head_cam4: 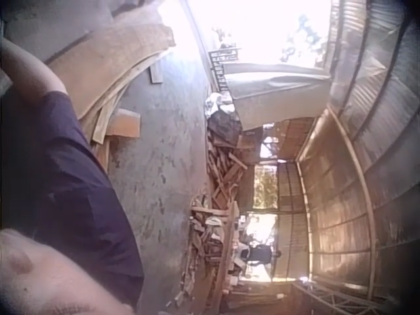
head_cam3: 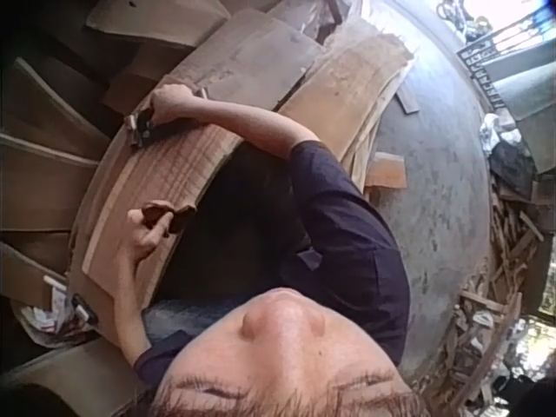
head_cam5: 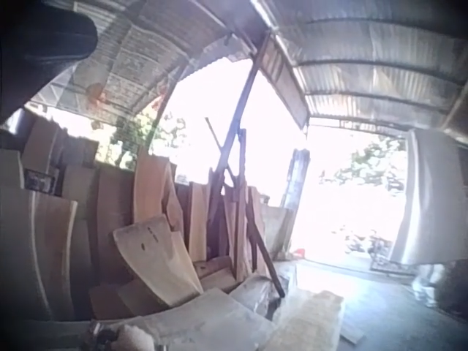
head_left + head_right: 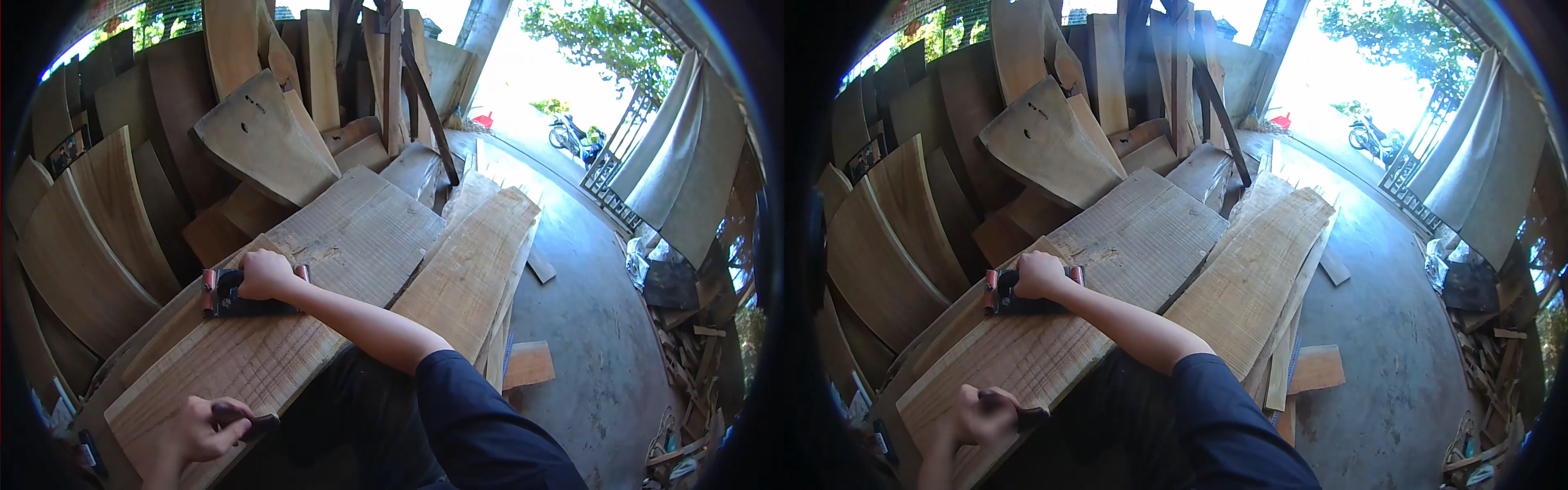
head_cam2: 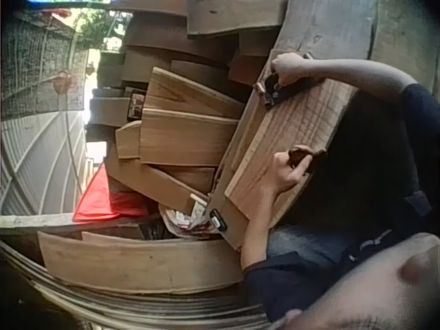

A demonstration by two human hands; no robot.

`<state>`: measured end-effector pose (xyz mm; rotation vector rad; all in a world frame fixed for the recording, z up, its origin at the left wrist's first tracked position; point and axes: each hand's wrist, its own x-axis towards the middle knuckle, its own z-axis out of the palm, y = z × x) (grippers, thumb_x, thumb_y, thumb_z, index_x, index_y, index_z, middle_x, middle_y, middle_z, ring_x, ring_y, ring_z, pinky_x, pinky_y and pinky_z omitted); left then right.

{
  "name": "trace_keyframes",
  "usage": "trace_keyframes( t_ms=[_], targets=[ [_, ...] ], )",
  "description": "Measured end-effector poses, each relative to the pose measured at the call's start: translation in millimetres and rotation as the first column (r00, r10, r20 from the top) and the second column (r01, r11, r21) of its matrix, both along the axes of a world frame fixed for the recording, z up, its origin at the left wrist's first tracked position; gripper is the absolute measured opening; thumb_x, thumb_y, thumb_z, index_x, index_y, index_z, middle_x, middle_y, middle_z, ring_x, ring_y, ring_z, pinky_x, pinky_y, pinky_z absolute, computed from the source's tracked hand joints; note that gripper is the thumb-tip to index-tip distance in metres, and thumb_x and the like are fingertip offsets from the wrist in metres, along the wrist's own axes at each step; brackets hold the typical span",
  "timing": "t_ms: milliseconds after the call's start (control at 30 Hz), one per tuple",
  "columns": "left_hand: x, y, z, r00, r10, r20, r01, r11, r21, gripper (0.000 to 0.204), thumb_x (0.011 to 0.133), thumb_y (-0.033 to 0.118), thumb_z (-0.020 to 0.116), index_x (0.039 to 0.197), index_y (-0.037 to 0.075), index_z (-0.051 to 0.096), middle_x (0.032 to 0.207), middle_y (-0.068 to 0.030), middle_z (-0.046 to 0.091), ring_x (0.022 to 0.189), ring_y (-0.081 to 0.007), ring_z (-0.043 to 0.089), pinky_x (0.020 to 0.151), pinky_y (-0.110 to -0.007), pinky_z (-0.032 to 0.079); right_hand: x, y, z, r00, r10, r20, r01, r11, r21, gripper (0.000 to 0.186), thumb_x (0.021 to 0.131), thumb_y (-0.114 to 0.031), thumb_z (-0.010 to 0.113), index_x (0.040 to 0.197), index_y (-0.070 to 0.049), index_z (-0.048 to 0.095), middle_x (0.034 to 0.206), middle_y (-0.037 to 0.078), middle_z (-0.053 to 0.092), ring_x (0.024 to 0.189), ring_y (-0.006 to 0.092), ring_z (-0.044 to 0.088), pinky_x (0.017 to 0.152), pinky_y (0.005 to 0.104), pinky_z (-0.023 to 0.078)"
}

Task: Sanding a wood plank with a block and measuring it with a tape measure in a workshop.

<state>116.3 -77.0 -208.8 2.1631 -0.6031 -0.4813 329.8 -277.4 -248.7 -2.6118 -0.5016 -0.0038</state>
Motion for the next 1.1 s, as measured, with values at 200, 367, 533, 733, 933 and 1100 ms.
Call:
trace_keyframes(
  t_ms=[200, 367, 533, 733, 933, 1100],
  targets=[
    [26.5, 40.6, -6.4, 0.603, 0.243, 0.760, -0.374, 0.927, 0.000, 0.017, 0.077, 0.004, 0.063, 0.093, 0.002, 0.066, 0.084, -0.0152, 0.068, 0.070, -0.0309, 0.067, 0.063, -0.036, 0.053, -3.3, -1.7, 3.4, 0.999, 0.017, -0.035, -0.019, 0.999, -0.036, 0.036, 0.064, -0.026, 0.064, 0.094, -0.009, 0.074, 0.088, 0.018, 0.070, 0.085, 0.0337, 0.068, 0.077, 0.0416, 0.055],
    [21.6, 50.6, -12.9, 0.710, 0.066, 0.701, -0.400, 0.857, 0.324, 0.017, 0.067, 0.004, 0.059, 0.084, 0.004, 0.060, 0.079, -0.0133, 0.065, 0.074, -0.0321, 0.066, 0.066, -0.041, 0.052, -4.1, -3.0, 4.5, 0.999, 0.019, -0.041, -0.020, 0.999, -0.027, 0.036, 0.064, -0.026, 0.064, 0.093, -0.009, 0.074, 0.089, 0.019, 0.070, 0.086, 0.0336, 0.068, 0.077, 0.0413, 0.055],
    [7.8, -8.2, -5.9, 0.865, 0.007, 0.503, -0.044, 0.997, 0.063, 0.006, 0.071, 0.007, 0.064, 0.076, 0.006, 0.061, 0.063, -0.0095, 0.060, 0.055, -0.0252, 0.062, 0.054, -0.033, 0.049, 0.7, -3.6, 3.7, 0.998, 0.014, -0.054, -0.016, 0.999, -0.041, 0.035, 0.064, -0.027, 0.065, 0.092, -0.009, 0.074, 0.089, 0.018, 0.070, 0.085, 0.0338, 0.068, 0.076, 0.0417, 0.055],
    [6.8, 3.3, 16.1, 0.993, 0.078, 0.083, -0.071, 0.993, -0.090, 0.010, 0.082, 0.010, 0.062, 0.074, 0.005, 0.064, 0.059, -0.0057, 0.060, 0.053, -0.0127, 0.060, 0.050, -0.025, 0.046, -12.9, 4.9, 6.5, 0.995, 0.104, -0.001, -0.103, 0.986, -0.134, 0.031, 0.063, -0.028, 0.066, 0.087, -0.008, 0.073, 0.086, 0.018, 0.070, 0.080, 0.0347, 0.068, 0.072, 0.0429, 0.056],
    [-0.1, 39.5, 37.1, 0.767, 0.642, -0.015, -0.561, 0.659, -0.501, 0.030, 0.089, 0.011, 0.049, 0.060, 0.003, 0.053, 0.052, -0.0036, 0.053, 0.048, -0.0089, 0.051, 0.045, -0.023, 0.039, -77.3, 41.4, 0.1, 0.735, 0.647, -0.204, -0.678, 0.703, -0.216, 0.036, 0.060, -0.034, 0.072, 0.083, -0.007, 0.073, 0.081, 0.015, 0.070, 0.079, 0.0333, 0.068, 0.069, 0.0437, 0.055],
    [-9.1, 79.1, 34.3, 0.575, 0.590, 0.567, -0.601, 0.774, -0.197, 0.031, 0.087, 0.015, 0.054, 0.059, 0.003, 0.046, 0.050, -0.0092, 0.049, 0.045, -0.0222, 0.052, 0.046, -0.033, 0.038, -157.7, 71.7, -9.3, 0.083, 0.906, -0.416, -0.963, -0.035, -0.269, 0.035, 0.061, -0.032, 0.073, 0.084, -0.006, 0.074, 0.086, 0.017, 0.071, 0.085, 0.0331, 0.068, 0.074, 0.0449, 0.054]
  ],
)
